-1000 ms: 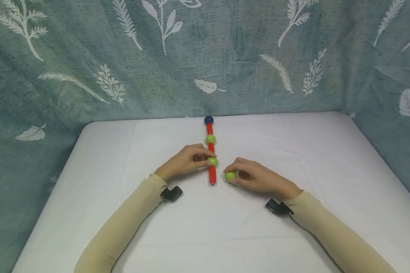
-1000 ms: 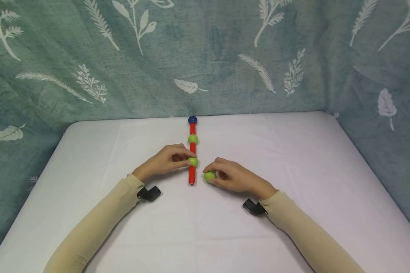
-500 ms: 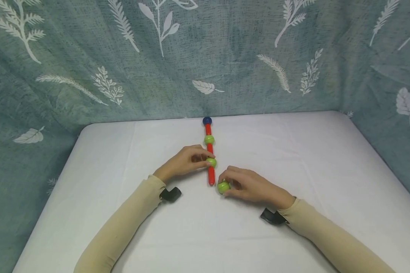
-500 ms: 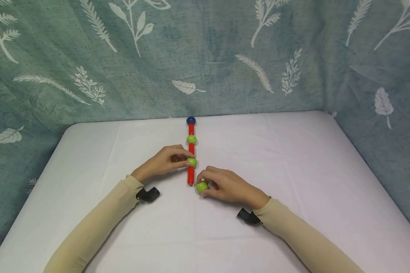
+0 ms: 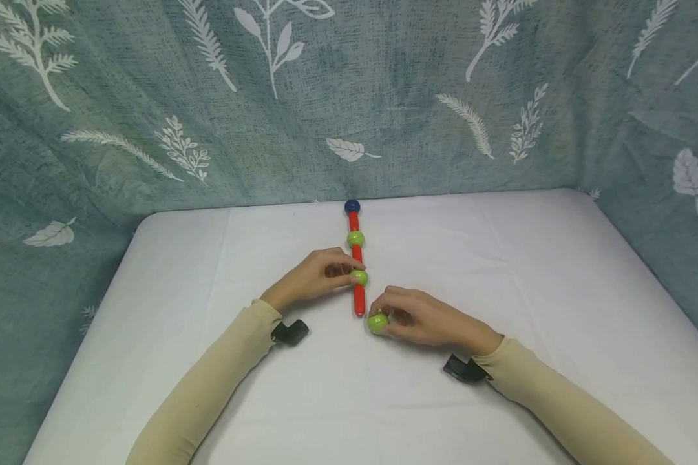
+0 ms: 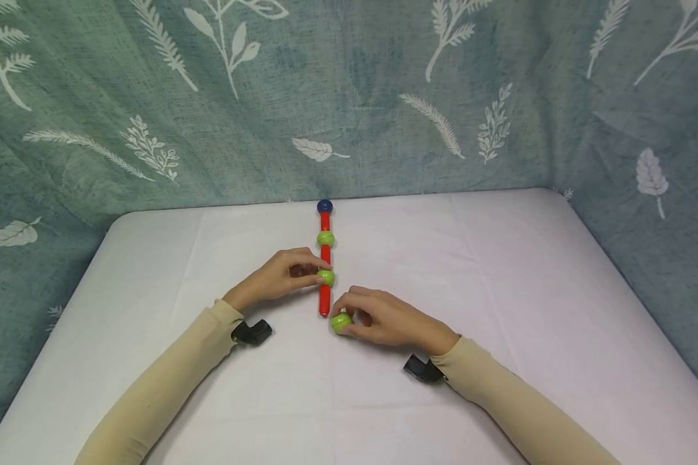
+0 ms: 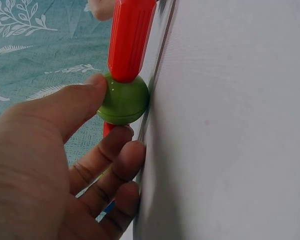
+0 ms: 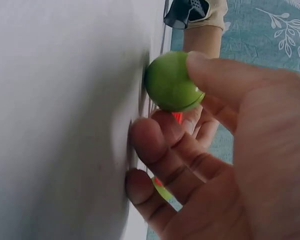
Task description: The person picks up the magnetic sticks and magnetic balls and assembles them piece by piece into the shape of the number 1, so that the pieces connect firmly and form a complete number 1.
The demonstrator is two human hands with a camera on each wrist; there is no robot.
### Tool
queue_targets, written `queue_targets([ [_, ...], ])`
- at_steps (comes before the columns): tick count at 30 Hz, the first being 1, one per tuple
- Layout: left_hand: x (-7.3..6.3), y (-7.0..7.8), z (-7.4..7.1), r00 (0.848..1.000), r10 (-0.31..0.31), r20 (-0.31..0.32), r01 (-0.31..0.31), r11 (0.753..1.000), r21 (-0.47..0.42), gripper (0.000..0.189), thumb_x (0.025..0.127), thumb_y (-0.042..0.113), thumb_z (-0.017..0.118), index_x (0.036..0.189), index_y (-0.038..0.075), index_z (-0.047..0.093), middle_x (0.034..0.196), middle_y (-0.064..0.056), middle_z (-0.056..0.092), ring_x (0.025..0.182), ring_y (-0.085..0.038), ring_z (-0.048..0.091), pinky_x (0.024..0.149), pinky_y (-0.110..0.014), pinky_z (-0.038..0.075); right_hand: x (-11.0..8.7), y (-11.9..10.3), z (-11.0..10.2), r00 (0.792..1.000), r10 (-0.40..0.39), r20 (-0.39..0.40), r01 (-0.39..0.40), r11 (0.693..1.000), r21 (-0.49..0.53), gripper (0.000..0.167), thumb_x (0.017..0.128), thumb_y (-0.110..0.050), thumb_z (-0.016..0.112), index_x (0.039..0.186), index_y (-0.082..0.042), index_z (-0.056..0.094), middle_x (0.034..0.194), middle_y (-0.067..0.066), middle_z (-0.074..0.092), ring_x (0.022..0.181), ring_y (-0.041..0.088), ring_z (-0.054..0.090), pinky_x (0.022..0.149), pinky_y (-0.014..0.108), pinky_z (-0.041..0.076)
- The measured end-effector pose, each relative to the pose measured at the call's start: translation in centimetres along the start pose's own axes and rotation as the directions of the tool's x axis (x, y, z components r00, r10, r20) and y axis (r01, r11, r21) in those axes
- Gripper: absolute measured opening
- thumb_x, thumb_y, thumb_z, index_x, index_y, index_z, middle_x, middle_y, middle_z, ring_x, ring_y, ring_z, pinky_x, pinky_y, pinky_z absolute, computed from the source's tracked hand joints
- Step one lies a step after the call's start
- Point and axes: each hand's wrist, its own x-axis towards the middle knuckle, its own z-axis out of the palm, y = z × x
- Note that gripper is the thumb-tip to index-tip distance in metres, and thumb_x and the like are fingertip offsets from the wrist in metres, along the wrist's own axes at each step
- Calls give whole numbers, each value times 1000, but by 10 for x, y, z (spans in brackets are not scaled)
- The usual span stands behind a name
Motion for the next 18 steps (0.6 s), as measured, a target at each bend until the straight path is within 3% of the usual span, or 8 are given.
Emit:
queue_targets([
  [8,-1,1,-1,1000,25,-11,-25,1000,-1,26,90,24,72,116,19,72,94,5,65,78,-12,56,71,-25,48,4,-9,5,999,49,13,-48,997,-53,32,89,-23,73,117,-26,59,95,-13,59,73,9,53,64,21,47],
  [13,0,0,-1,1000,12,-6,-12,1000,-2,26,90,24,72,116,20,72,94,6,64,78,-12,56,71,-24,48,6,-13,10,998,56,-24,-58,994,-94,30,89,-23,74,115,-23,58,91,-12,59,70,7,52,61,19,45],
  [18,0,0,0,1000,-6,-2,6,1000,0,26,90,24,72,116,22,72,94,7,64,79,-12,55,72,-24,48,7,-15,14,995,85,-57,-89,994,-66,28,88,-23,74,112,-22,59,90,-12,59,67,7,50,58,19,43],
])
